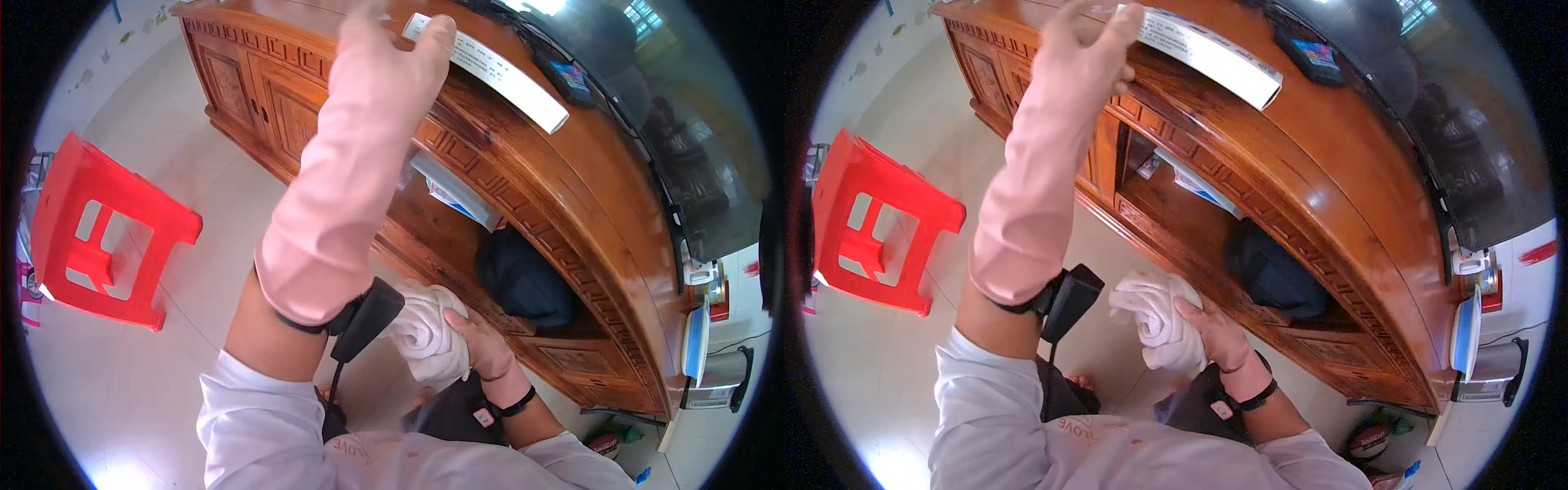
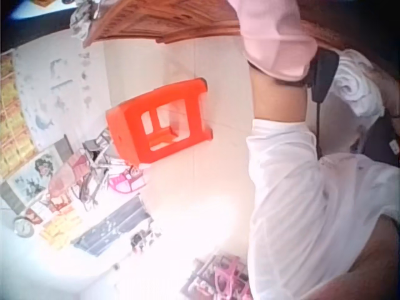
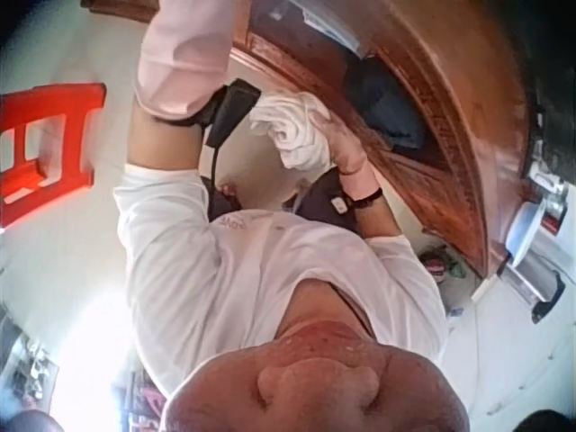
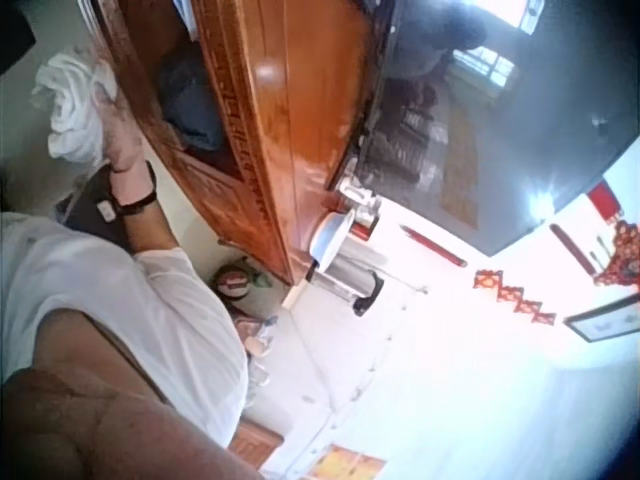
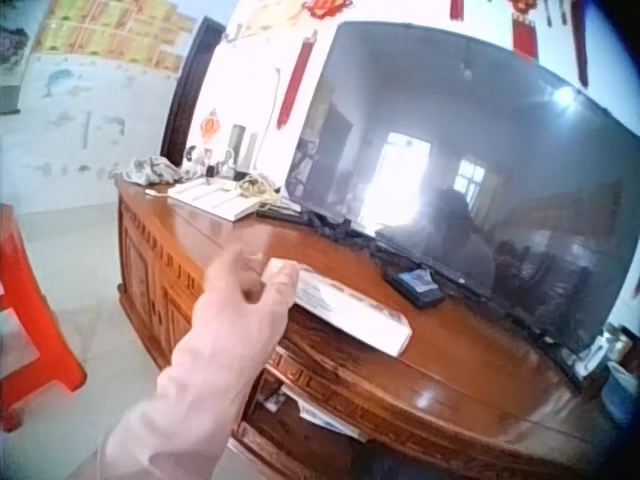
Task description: The person cleans a wooden cabinet with a cloth by wiping down the front doors, removing items from the shelf to wipe the interior compartment, and wiping the top surface.
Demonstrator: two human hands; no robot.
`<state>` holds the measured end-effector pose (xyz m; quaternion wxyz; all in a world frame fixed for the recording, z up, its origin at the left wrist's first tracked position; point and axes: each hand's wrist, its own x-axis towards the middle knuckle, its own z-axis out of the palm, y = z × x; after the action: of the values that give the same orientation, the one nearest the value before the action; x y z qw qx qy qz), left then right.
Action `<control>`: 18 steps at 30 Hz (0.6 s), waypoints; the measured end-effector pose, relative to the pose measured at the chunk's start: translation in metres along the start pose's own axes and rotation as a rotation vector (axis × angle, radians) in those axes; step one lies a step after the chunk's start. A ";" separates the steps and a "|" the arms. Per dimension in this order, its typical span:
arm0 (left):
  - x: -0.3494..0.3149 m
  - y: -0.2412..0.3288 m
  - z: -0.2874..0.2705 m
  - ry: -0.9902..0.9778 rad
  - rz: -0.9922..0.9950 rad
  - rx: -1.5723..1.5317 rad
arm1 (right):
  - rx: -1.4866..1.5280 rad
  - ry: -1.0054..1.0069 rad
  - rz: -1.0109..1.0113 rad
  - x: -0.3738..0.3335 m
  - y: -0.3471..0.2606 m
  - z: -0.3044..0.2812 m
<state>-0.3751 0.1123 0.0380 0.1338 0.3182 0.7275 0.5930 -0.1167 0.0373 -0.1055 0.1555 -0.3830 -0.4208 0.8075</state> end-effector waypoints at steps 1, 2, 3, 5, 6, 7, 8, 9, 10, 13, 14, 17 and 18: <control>-0.012 -0.007 0.005 -0.014 -0.007 -0.004 | -0.053 0.012 -0.005 -0.004 -0.004 -0.003; -0.025 -0.015 0.003 0.116 0.159 -0.438 | -0.050 0.005 -0.004 -0.006 -0.003 -0.002; -0.035 -0.028 0.008 0.240 0.323 -0.878 | -0.031 0.038 -0.009 -0.007 -0.001 -0.004; -0.042 -0.095 0.029 0.249 0.231 -0.778 | -0.012 0.074 -0.022 -0.004 0.007 -0.008; -0.057 -0.127 0.056 0.150 0.036 -0.728 | -0.059 0.124 -0.022 0.001 0.020 -0.017; -0.071 -0.153 0.078 0.053 -0.159 -0.668 | -0.107 0.172 -0.016 0.004 0.032 -0.026; -0.076 -0.170 0.093 -0.288 -0.367 -0.523 | -0.105 0.181 -0.016 0.003 0.041 -0.034; -0.077 -0.169 0.106 -0.408 -0.590 -0.496 | -0.152 0.205 0.060 0.000 0.048 -0.038; -0.076 -0.165 0.123 -0.530 -0.813 -0.463 | -0.200 0.232 0.135 -0.003 0.052 -0.043; -0.068 -0.226 0.181 -0.452 -0.626 -0.388 | -0.252 0.210 0.269 -0.015 0.025 -0.009; -0.066 -0.235 0.197 -0.433 -0.561 -0.364 | -0.268 0.210 0.309 -0.019 0.021 -0.006; -0.060 -0.235 0.227 -0.276 -0.905 -0.760 | -0.469 0.202 0.283 -0.033 0.034 -0.020; -0.058 -0.227 0.236 -0.285 -0.909 -0.763 | -0.469 0.214 0.292 -0.039 0.034 -0.024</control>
<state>-0.2648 0.2379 -0.2490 0.5741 -0.0182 0.5015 0.6470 -0.0703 0.0079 -0.1222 -0.0113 -0.5478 -0.5175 0.6572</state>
